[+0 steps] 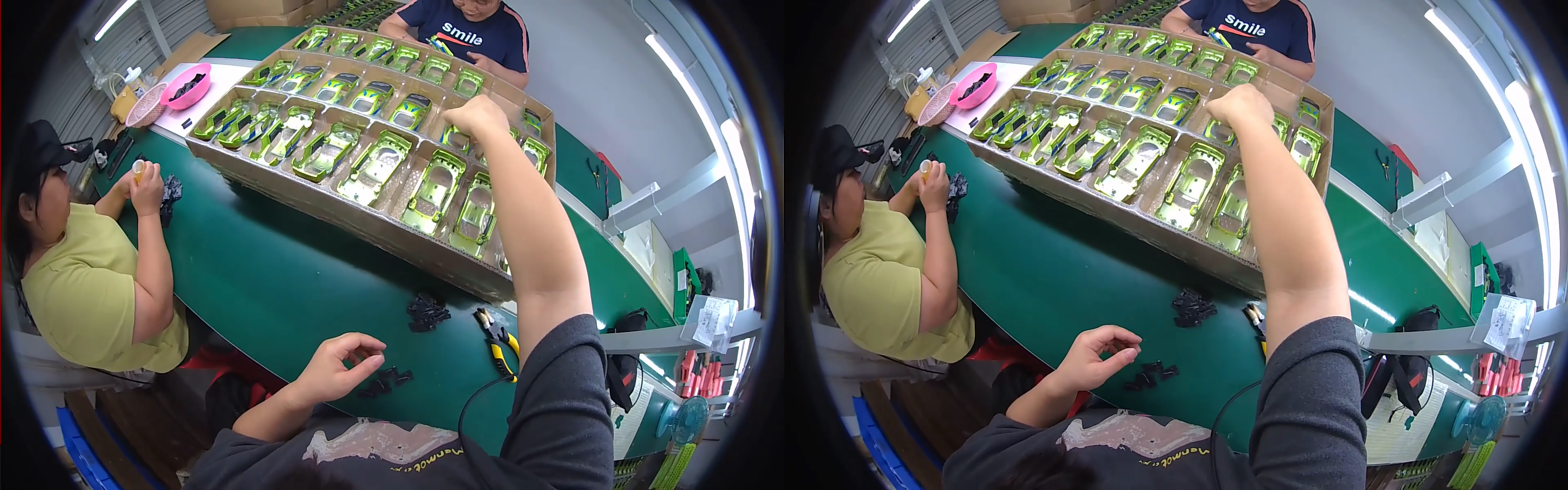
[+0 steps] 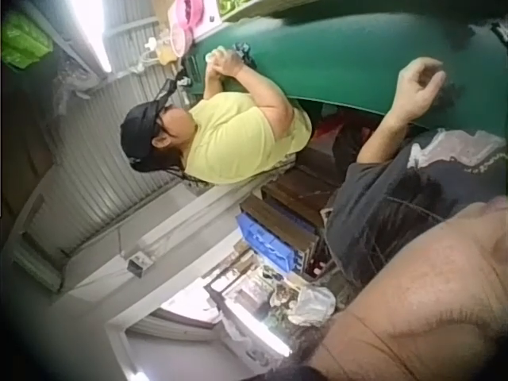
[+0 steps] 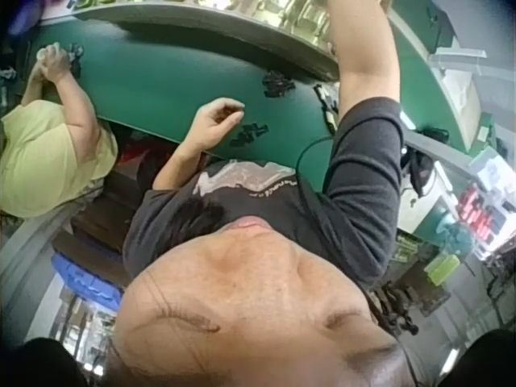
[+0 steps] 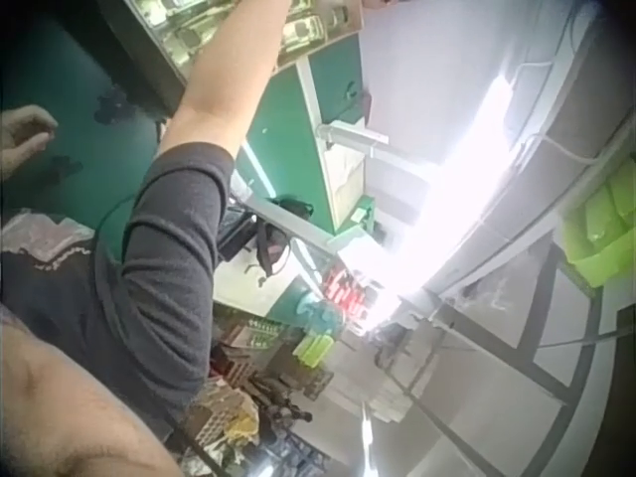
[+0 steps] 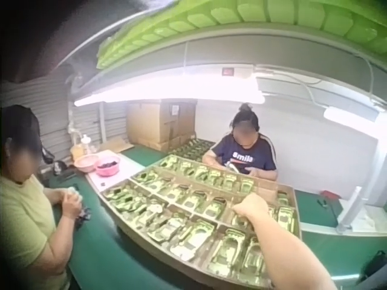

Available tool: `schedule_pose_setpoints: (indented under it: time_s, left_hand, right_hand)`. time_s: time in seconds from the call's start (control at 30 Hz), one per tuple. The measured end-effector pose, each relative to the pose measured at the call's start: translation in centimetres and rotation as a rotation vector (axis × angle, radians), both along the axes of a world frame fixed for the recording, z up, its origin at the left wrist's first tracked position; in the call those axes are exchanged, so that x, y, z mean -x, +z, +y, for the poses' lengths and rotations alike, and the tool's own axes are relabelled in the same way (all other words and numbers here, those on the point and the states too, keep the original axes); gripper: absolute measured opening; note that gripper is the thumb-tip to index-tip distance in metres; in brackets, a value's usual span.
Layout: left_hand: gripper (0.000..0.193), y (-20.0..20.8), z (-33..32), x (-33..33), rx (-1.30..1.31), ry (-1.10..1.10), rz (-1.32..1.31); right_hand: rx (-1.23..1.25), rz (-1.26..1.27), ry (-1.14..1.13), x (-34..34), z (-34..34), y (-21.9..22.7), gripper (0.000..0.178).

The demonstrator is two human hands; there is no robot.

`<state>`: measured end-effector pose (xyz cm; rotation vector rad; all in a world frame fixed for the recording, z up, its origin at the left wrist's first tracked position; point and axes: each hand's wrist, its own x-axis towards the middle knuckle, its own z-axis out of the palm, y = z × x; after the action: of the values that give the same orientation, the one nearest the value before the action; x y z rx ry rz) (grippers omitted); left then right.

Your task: The person assembles toy cars by attaching small plastic parts to car bodies by hand and with pliers, retrieving and returning the car bodies to a cardboard tray.

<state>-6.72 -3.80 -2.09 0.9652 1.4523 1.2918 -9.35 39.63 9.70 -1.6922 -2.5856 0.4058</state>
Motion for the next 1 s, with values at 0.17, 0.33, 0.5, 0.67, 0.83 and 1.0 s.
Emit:
schedule_pose_setpoints:
  time_s: [0.17,0.33,0.5,0.67,0.83,1.0]
  left_hand:
    - [0.021,-0.2,-0.5,-0.3,-0.022,0.026,-0.044]
    - [0.022,0.2,0.0,0.4,-0.089,0.047,-0.3]
    - [0.055,1.1,2.6,0.0,-0.132,-0.003,-0.532]
    - [0.046,0.4,4.4,-2.2,-0.024,-0.31,-0.224]
    - [0.023,1.1,3.9,-4.9,0.186,-0.282,-0.058]
    - [0.025,1.4,2.7,-6.1,0.086,-0.123,-0.224]
  right_hand:
    - [-0.406,0.4,0.171,-5.1,-3.8,4.5,0.079]
    - [-0.121,0.561,0.511,-13.2,-17.8,6.9,0.049]
    - [0.036,0.347,0.851,-21.1,-28.4,-0.6,0.046]
    - [-0.021,0.32,0.767,-23.5,-32.4,-5.0,0.042]
    - [-0.063,0.437,0.654,-25.1,-34.1,-6.3,0.04]
    - [0.091,0.558,0.377,-28.4,-31.5,-4.6,0.031]
